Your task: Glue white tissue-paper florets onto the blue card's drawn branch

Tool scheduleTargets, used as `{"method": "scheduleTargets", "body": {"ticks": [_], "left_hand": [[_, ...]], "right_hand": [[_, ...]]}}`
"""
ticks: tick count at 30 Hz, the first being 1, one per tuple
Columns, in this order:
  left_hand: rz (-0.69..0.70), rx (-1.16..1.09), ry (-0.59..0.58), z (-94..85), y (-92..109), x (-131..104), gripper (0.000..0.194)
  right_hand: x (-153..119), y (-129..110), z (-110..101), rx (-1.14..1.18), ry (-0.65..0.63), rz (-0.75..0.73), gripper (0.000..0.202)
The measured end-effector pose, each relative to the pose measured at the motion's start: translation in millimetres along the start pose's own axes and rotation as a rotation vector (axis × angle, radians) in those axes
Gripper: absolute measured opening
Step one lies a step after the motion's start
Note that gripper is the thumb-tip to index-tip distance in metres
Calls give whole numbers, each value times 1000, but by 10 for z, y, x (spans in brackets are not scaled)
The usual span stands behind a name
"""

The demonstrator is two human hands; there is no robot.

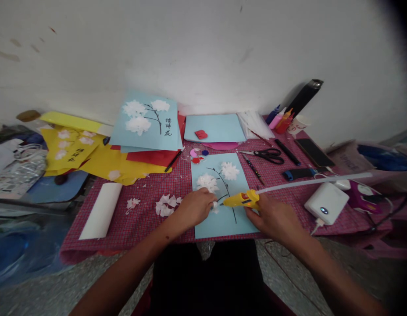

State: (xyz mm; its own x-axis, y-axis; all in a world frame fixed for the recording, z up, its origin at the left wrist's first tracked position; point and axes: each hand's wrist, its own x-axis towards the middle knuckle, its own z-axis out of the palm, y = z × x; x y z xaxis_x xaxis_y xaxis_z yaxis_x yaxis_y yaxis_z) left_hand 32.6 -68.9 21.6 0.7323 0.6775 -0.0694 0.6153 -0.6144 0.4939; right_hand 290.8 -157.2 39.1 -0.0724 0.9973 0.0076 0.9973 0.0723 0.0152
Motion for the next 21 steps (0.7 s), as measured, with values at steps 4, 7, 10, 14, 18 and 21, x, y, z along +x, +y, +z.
{"method": "scheduleTargets", "body": {"ticks": [4, 7, 10, 14, 18, 21], "left_hand": [[11, -41, 34, -38, 23, -33, 21], [21, -99, 118, -182, -3, -132, 23], [9, -134, 240, -404, -145, -311, 23], [-122, -106, 365, -631, -424, -590, 15], [-138, -63, 274, -625, -565, -736, 14], [-24, 18, 161, -552, -578, -746, 18]], "right_hand": [[-50, 64, -22, 15, -10, 65, 32], [-96, 101, -25, 64, -4, 102, 32], [-157, 139, -12, 134, 26, 117, 35], [-219, 164, 22, 231, 51, 154, 36], [-210, 108, 23, 290, 54, 170, 38], [-199, 45, -10, 313, 38, 144, 38]]}}
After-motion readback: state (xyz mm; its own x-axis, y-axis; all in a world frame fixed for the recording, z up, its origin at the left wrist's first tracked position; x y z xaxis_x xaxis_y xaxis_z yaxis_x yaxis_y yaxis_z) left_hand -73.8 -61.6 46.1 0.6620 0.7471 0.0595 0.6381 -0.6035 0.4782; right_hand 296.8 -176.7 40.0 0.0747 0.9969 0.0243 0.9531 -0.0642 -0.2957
